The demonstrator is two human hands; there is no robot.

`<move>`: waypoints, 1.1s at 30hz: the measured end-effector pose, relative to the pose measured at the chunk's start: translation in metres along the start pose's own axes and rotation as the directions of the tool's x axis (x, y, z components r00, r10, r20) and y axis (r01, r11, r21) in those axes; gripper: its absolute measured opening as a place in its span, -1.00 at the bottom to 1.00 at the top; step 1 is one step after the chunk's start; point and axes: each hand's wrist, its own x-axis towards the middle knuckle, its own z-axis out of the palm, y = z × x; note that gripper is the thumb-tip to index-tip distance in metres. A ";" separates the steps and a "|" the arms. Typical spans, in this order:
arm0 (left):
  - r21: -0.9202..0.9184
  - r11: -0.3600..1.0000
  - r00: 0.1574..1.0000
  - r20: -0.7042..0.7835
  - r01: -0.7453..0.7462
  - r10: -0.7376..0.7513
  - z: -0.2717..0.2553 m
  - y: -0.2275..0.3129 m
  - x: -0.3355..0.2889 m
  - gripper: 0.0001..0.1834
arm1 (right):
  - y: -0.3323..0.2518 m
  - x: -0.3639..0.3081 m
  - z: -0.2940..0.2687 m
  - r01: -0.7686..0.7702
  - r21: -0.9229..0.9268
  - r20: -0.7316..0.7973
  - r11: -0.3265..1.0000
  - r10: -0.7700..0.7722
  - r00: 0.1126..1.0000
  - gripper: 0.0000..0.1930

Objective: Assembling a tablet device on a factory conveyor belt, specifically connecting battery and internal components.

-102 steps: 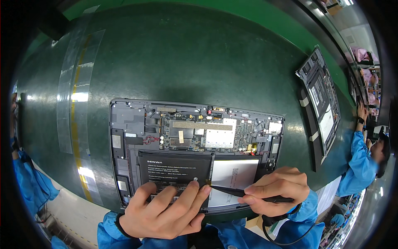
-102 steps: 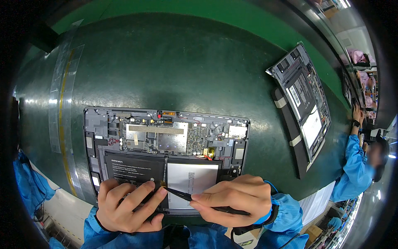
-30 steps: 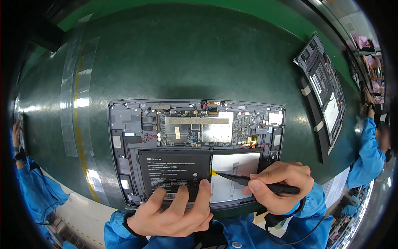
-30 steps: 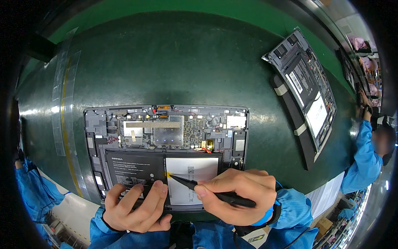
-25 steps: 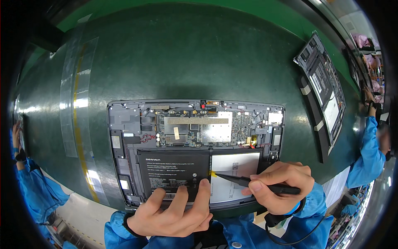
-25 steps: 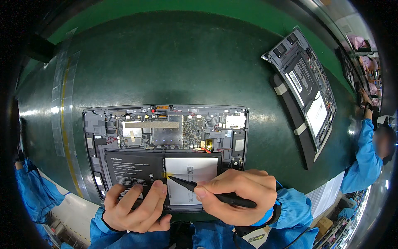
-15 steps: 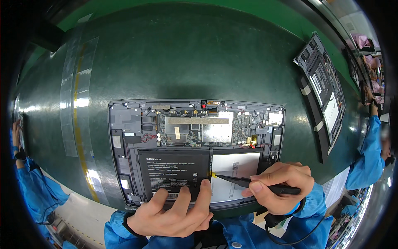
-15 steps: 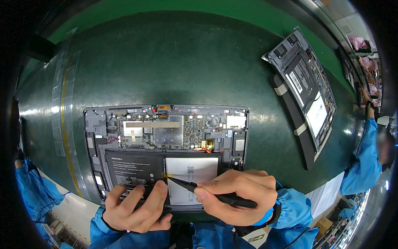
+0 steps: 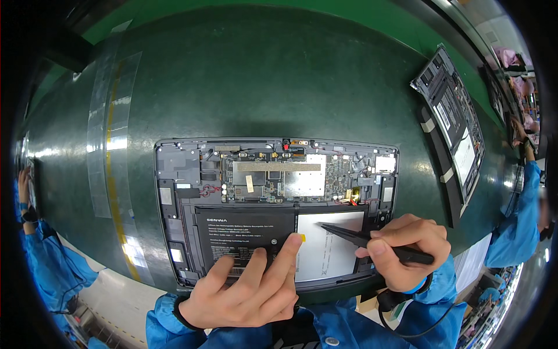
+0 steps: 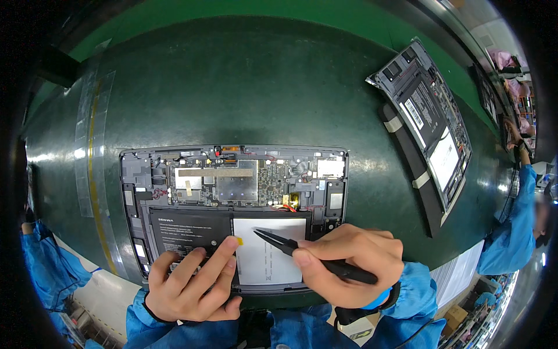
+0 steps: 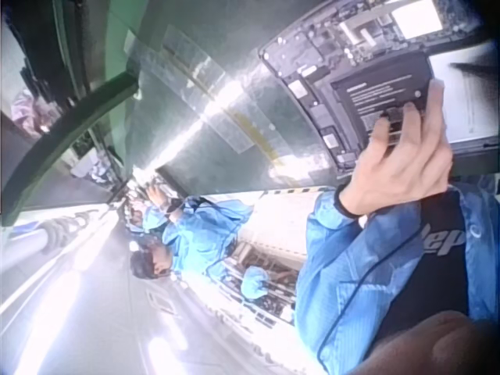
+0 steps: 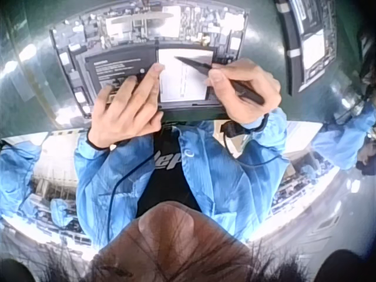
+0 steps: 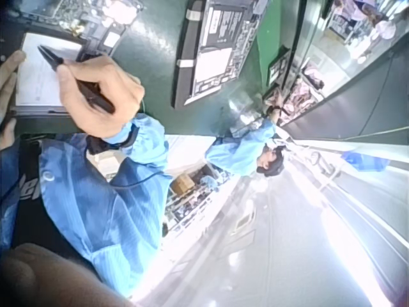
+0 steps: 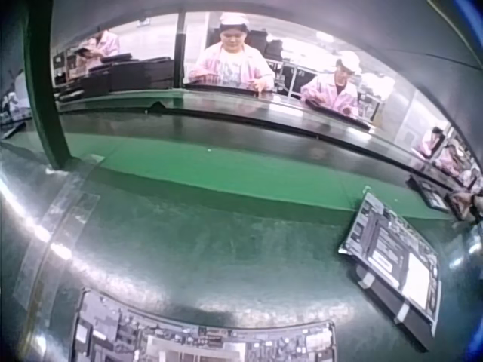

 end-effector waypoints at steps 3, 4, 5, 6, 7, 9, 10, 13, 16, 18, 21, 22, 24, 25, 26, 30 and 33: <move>-0.001 1.000 1.000 -0.004 -0.024 0.024 -0.001 0.000 -0.001 -0.52 | 0.004 0.004 -0.015 0.151 0.034 0.174 0.988 -0.154 0.973 -0.77; -0.001 1.000 1.000 -0.004 -0.025 0.025 -0.001 0.000 -0.001 -0.52 | 0.006 0.004 -0.012 0.213 0.042 0.196 0.976 -0.217 0.956 -0.75; -0.003 1.000 1.000 0.000 -0.018 0.018 -0.003 0.001 -0.002 -0.51 | 0.006 0.005 -0.008 0.277 0.056 0.217 0.959 -0.283 0.934 -0.74; -0.006 1.000 1.000 0.003 -0.011 0.011 -0.006 0.001 -0.003 -0.50 | 0.004 0.005 -0.004 0.286 0.039 0.236 0.957 -0.287 0.929 -0.72; -0.007 1.000 1.000 0.004 -0.013 0.013 -0.005 0.002 -0.003 -0.50 | 0.005 0.004 -0.002 0.284 0.038 0.234 0.958 -0.285 0.929 -0.72; 0.006 1.000 1.000 -0.013 0.008 -0.008 -0.004 0.004 -0.004 -0.51 | 0.007 0.001 0.001 0.307 -0.044 0.236 0.951 -0.289 0.928 -0.71; 0.004 1.000 1.000 -0.014 0.008 -0.008 -0.002 0.003 -0.005 -0.51 | 0.007 0.001 0.001 0.306 -0.046 0.236 0.951 -0.287 0.928 -0.71; -0.010 1.000 1.000 -0.016 0.010 -0.010 0.000 0.003 -0.004 -0.52 | 0.007 0.000 -0.004 0.345 -0.110 0.212 0.932 -0.318 0.924 -0.72; -0.031 0.999 1.000 -0.007 0.018 -0.018 -0.004 0.001 0.000 -0.54 | 0.006 -0.001 -0.007 0.376 -0.112 0.202 0.920 -0.349 0.915 -0.71; -0.095 0.994 0.995 0.089 0.048 -0.040 -0.011 -0.003 0.004 -0.68 | 0.002 0.002 -0.011 0.359 -0.066 0.169 0.931 -0.344 0.923 -0.68; -0.073 0.997 0.996 0.091 0.007 0.000 -0.016 -0.002 0.010 -0.68 | -0.008 0.003 -0.030 0.191 -0.108 0.085 0.976 -0.182 0.980 -0.64; -0.082 0.997 0.997 0.083 0.002 0.005 -0.020 -0.002 0.014 -0.66 | -0.003 0.002 -0.036 0.155 -0.049 0.042 0.987 -0.153 0.987 -0.64; -0.157 0.987 0.998 0.063 -0.021 0.031 -0.028 0.002 0.009 -0.64 | 0.011 -0.001 -0.033 0.112 0.111 -0.191 0.988 -0.089 0.978 -0.87; -0.230 0.973 0.997 0.066 -0.017 0.033 -0.043 0.005 0.001 -0.62 | 0.008 0.004 -0.029 0.137 0.228 -0.298 0.964 -0.064 0.952 -0.94; -0.291 0.956 0.999 0.047 0.027 -0.014 -0.053 0.007 -0.005 -0.59 | 0.003 0.006 -0.035 0.095 0.331 -0.282 0.939 0.003 0.960 -0.85; -0.586 0.656 0.769 -0.086 0.475 -0.634 -0.071 -0.023 -0.050 -0.49 | -0.016 -0.025 -0.053 -0.149 0.306 -0.302 0.940 0.244 0.922 -0.82; -0.828 0.253 0.564 0.089 0.501 -0.821 -0.062 -0.049 -0.078 -0.40 | -0.013 -0.058 -0.047 -0.378 0.463 -0.112 0.802 0.476 0.872 -0.76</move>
